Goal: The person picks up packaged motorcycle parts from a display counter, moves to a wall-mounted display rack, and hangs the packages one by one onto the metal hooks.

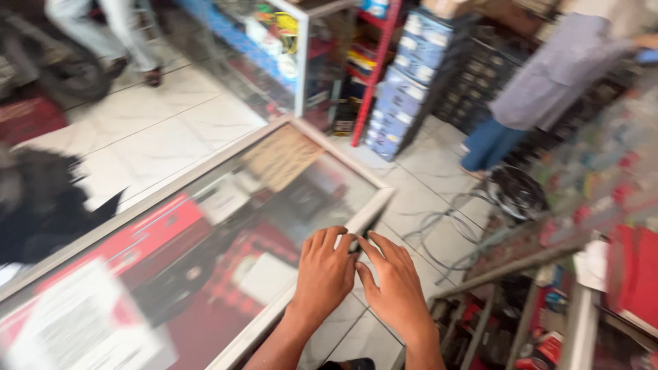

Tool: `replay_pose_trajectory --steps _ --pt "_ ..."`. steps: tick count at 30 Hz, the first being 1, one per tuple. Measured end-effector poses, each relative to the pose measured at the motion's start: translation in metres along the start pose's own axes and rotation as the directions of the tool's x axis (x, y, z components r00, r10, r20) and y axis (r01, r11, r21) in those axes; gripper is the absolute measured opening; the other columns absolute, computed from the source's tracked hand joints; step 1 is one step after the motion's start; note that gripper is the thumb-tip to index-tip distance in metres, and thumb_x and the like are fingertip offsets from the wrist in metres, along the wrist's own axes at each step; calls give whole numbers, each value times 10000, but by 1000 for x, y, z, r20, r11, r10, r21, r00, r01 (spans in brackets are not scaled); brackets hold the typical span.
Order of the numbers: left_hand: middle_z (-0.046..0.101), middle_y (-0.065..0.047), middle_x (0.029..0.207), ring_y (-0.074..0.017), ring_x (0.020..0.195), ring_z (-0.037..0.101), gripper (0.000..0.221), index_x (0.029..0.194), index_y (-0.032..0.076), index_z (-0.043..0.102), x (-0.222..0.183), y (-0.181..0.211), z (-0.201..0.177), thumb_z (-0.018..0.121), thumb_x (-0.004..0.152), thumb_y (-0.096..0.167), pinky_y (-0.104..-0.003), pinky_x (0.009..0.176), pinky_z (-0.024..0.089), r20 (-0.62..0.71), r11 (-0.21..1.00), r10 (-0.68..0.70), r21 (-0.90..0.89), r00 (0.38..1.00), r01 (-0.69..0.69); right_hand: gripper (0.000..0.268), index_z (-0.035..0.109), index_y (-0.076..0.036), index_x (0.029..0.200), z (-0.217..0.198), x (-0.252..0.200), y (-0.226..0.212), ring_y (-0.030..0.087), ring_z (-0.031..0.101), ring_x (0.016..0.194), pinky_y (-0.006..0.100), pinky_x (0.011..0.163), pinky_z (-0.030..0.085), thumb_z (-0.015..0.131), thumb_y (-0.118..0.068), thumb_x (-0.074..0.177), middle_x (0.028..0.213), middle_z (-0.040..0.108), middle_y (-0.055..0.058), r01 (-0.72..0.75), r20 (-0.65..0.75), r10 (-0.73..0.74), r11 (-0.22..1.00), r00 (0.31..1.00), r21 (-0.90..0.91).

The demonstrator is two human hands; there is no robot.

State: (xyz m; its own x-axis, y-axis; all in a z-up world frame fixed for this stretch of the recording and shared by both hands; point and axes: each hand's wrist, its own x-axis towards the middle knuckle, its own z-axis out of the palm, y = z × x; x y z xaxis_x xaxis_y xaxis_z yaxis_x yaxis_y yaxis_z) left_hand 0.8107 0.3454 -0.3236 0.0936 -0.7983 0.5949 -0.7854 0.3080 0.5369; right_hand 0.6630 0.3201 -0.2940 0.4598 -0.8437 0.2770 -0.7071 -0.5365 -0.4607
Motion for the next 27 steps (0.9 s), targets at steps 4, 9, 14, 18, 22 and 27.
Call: replay_pose_trajectory --steps 4,9,14,18,22,27 --pt "654 -115 1140 -324 1065 593 302 1088 37 659 -44 -15 -47 691 790 71 -460 910 446 -18 999 -51 12 999 51 431 658 -44 1294 27 -19 -48 347 551 1266 456 1069 400 675 -195 891 1384 613 141 15 60 -18 999 998 45" --pt "651 -118 1135 -325 1071 591 329 1104 35 668 -93 -26 -95 688 778 73 -461 918 443 -95 990 -105 90 990 113 432 649 -50 1305 54 -35 -98 349 539 1277 445 1049 418 664 -199 900 1402 606 129 55 139 -66 996 988 76" --pt "638 -131 1157 -333 1092 581 317 1113 31 661 -129 -28 -143 691 801 82 -463 927 441 -190 959 -209 155 959 240 429 655 -51 1298 72 -36 -141 341 562 1271 430 1050 435 658 -219 904 1381 625 125 219 187 -242 966 952 138" --pt "625 -141 1155 -334 1093 570 307 1109 26 657 -157 -28 -168 695 813 95 -472 954 433 -296 914 -270 220 916 341 421 659 -32 1298 89 -38 -160 373 567 1266 442 1050 433 660 -215 919 1373 623 153 372 231 -419 901 878 223" --pt "617 -147 1157 -335 1125 569 323 1118 11 640 -191 -20 -183 686 808 90 -466 960 433 -359 828 -354 309 864 468 408 665 -40 1299 109 -42 -176 377 588 1254 434 1044 452 653 -204 926 1362 641 162 496 239 -582 800 777 337" --pt "611 -148 1174 -334 1143 560 325 1115 20 641 -220 -9 -193 694 804 95 -476 983 426 -411 711 -440 384 798 590 410 673 -55 1292 127 -60 -185 353 609 1236 413 1027 470 664 -206 911 1334 661 149 459 303 -652 727 695 510"
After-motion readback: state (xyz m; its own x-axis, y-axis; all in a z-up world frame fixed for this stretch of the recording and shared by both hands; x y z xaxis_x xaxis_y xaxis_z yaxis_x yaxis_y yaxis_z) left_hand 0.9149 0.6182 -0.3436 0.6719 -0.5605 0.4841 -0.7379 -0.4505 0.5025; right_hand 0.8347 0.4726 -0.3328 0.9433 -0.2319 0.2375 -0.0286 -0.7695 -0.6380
